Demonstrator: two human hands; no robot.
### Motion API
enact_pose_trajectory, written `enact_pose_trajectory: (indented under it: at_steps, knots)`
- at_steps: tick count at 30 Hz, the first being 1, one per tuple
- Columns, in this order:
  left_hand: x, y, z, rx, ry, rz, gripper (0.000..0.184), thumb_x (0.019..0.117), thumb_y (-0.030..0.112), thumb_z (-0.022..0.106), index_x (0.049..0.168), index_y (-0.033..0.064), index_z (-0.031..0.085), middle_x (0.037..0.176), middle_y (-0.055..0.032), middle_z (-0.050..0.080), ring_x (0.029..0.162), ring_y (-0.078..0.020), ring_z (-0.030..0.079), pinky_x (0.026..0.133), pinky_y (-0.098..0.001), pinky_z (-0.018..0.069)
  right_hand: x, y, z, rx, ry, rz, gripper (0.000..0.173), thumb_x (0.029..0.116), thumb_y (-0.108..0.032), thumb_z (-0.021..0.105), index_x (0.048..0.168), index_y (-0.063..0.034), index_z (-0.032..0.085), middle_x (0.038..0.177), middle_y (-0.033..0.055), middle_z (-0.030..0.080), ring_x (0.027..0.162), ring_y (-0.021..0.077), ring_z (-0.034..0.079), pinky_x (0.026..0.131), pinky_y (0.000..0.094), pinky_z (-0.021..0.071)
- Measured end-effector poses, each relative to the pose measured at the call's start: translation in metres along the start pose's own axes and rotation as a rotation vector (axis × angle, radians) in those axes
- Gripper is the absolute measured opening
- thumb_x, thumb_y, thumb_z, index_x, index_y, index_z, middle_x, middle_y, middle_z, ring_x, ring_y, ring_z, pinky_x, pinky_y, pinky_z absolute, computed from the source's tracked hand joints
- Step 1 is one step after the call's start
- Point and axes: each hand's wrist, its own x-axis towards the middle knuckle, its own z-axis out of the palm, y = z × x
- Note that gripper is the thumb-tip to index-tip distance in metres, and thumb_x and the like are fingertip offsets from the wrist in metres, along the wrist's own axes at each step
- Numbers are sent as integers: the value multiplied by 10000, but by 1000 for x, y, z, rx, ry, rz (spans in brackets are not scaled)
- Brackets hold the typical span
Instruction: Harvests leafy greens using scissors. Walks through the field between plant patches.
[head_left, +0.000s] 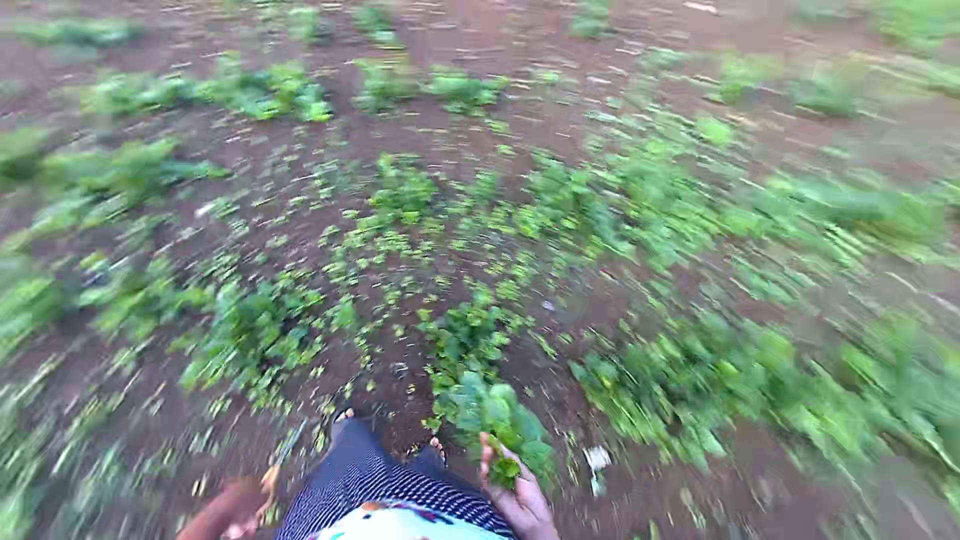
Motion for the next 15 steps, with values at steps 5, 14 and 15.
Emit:
enact_pose_trajectory:
  at_steps: [5, 14, 15]
  knots:
    - [-6, -31, 9, -273, 18, -123, 432, 1099, 272, 455, 1313, -84, 576, 1204, -290, 671, 1060, -403, 696, 963, -570, 535, 14, 15, 16, -282, 0, 55, 433, 1104, -254, 287, 996, -93, 674, 797, 48, 726, 663, 131, 719, 590, 254, 608]
    - [-3, -142, 84, -602, -134, -336, 400, 1086, 255, 485, 1303, -69, 575, 1180, -255, 681, 1027, -344, 707, 931, -515, 555, 75, 69, 87, -388, -44, 140, 497, 1093, -321, 272, 912, -104, 682, 766, 19, 724, 644, 97, 716, 579, 203, 594]
    - [0, -155, 87, -612, -152, -365, 394, 1084, 260, 487, 1289, -61, 586, 1151, -239, 694, 995, -324, 714, 912, -503, 561, 83, 77, 98, -401, -54, 138, 502, 1092, -339, 286, 896, -107, 686, 754, 12, 717, 630, 89, 708, 568, 197, 589]
